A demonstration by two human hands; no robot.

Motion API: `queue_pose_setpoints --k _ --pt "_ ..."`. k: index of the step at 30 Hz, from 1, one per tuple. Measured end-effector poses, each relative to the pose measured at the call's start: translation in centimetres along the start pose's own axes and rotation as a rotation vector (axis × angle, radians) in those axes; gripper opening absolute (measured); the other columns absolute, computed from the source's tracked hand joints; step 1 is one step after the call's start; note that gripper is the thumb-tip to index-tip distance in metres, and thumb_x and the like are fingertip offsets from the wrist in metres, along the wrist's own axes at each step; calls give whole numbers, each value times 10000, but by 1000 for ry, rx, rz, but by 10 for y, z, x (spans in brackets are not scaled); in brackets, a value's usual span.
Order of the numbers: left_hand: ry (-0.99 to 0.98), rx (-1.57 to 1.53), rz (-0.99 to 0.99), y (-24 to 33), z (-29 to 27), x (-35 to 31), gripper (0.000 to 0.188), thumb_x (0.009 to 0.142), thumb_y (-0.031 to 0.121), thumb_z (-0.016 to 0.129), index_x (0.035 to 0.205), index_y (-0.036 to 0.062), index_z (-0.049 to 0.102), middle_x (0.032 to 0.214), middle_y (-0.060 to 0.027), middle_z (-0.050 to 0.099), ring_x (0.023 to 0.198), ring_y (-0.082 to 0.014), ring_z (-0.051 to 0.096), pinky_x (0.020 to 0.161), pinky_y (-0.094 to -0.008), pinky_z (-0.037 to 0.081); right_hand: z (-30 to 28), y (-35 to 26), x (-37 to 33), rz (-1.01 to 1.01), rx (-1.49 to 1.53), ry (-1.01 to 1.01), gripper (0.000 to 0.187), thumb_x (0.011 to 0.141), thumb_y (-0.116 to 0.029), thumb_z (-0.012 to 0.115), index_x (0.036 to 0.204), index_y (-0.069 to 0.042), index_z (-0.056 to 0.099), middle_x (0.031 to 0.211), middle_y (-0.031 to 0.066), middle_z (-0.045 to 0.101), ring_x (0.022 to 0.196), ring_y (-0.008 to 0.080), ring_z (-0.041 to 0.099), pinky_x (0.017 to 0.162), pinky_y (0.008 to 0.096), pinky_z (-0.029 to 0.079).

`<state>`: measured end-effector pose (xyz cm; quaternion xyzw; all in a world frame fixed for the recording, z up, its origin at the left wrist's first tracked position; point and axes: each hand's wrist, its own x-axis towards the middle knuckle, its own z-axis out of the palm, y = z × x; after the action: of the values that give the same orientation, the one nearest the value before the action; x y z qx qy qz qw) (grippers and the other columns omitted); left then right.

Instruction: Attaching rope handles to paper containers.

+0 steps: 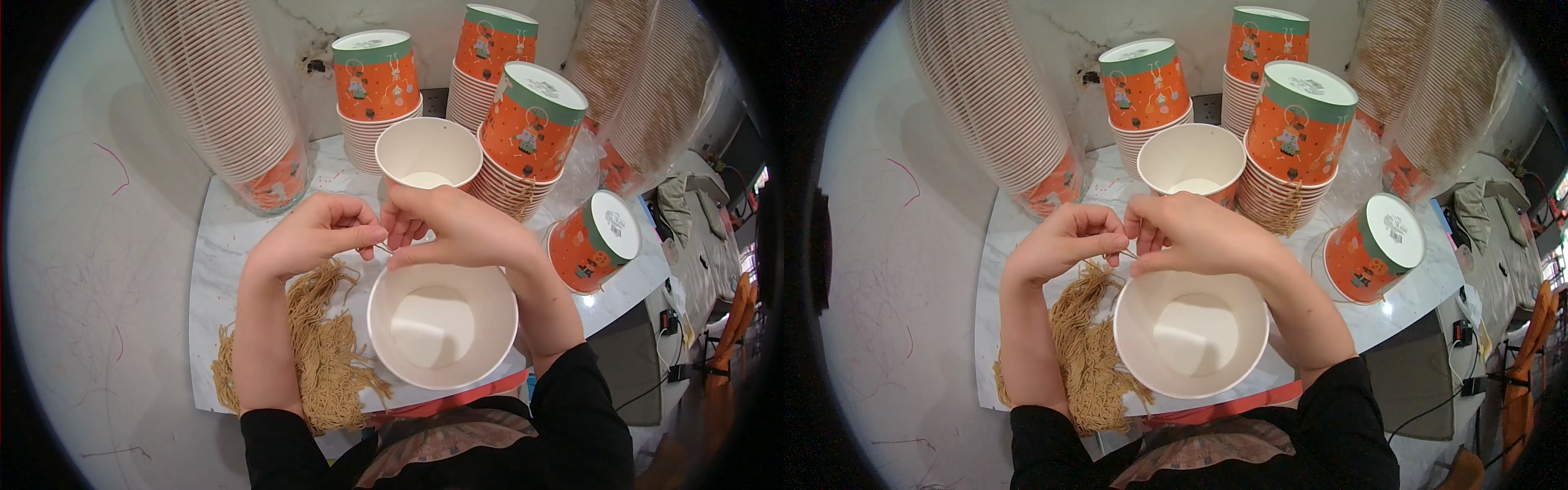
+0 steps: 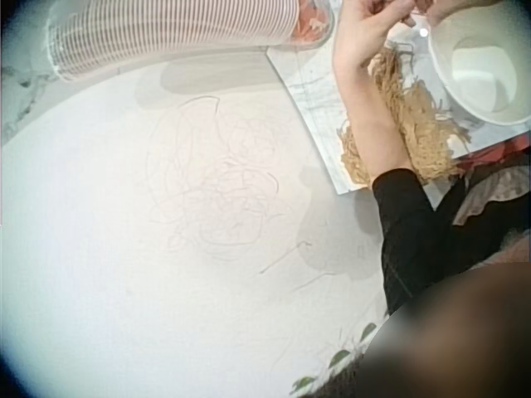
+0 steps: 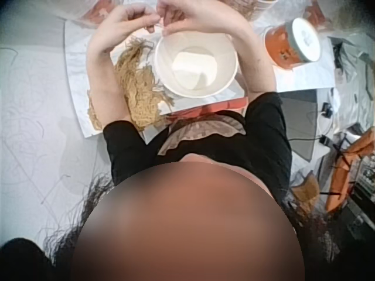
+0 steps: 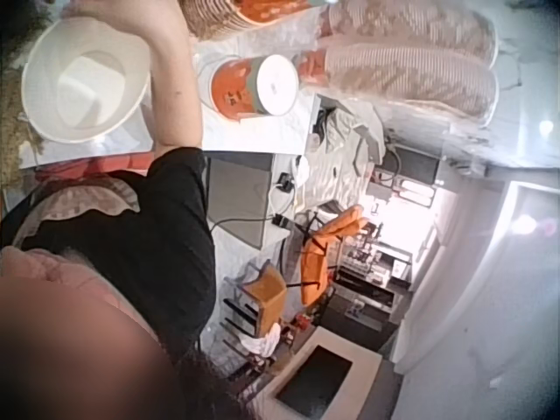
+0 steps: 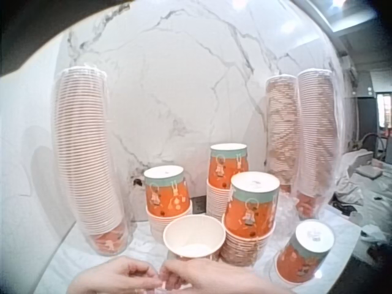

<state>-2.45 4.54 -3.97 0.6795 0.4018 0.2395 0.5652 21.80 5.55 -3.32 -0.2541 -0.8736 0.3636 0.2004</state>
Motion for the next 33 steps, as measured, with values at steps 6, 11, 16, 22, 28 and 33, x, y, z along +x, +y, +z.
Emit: queue_pose_setpoints --k 6,11,16,22,28,33 --pt "14 -69 60 11 6 -4 186 978 180 677 956 -5 691 851 -19 702 804 -68 639 751 -225 492 3 10 5 38 271 102 245 862 -46 728 1022 -8 546 892 77 695 835 114 679 736 267 541" --pt "57 -104 60 21 7 -10 193 985 178 669 970 -14 682 867 -43 712 836 -90 660 791 -241 509 4 8 4 -52 384 111 265 859 -51 729 1041 -5 542 853 70 698 796 109 680 704 259 537" --pt "64 -153 76 21 10 -7 182 986 165 663 973 -16 677 886 -63 722 859 -108 681 812 -255 523 5 4 4 20 429 118 367 850 -63 766 1114 -5 517 837 83 715 776 116 688 698 256 535" --pt "86 -133 96 15 10 -4 164 978 154 671 969 -10 682 897 -65 726 871 -114 691 817 -255 523 -1 2 1 67 321 157 267 846 -31 740 1032 7 553 824 81 721 767 116 695 690 256 532" --pt "140 -35 123 16 7 -7 169 964 157 687 997 -9 692 929 -58 729 897 -119 689 825 -262 523 -12 5 -3 96 342 138 206 873 9 712 1035 -13 586 917 16 673 862 71 653 778 214 527" --pt "186 -68 141 14 5 -8 181 953 156 697 1031 -6 692 972 -51 729 932 -106 682 833 -259 521 -13 11 1 45 557 71 133 916 -33 676 1032 -22 611 973 -11 637 896 69 620 816 232 519"
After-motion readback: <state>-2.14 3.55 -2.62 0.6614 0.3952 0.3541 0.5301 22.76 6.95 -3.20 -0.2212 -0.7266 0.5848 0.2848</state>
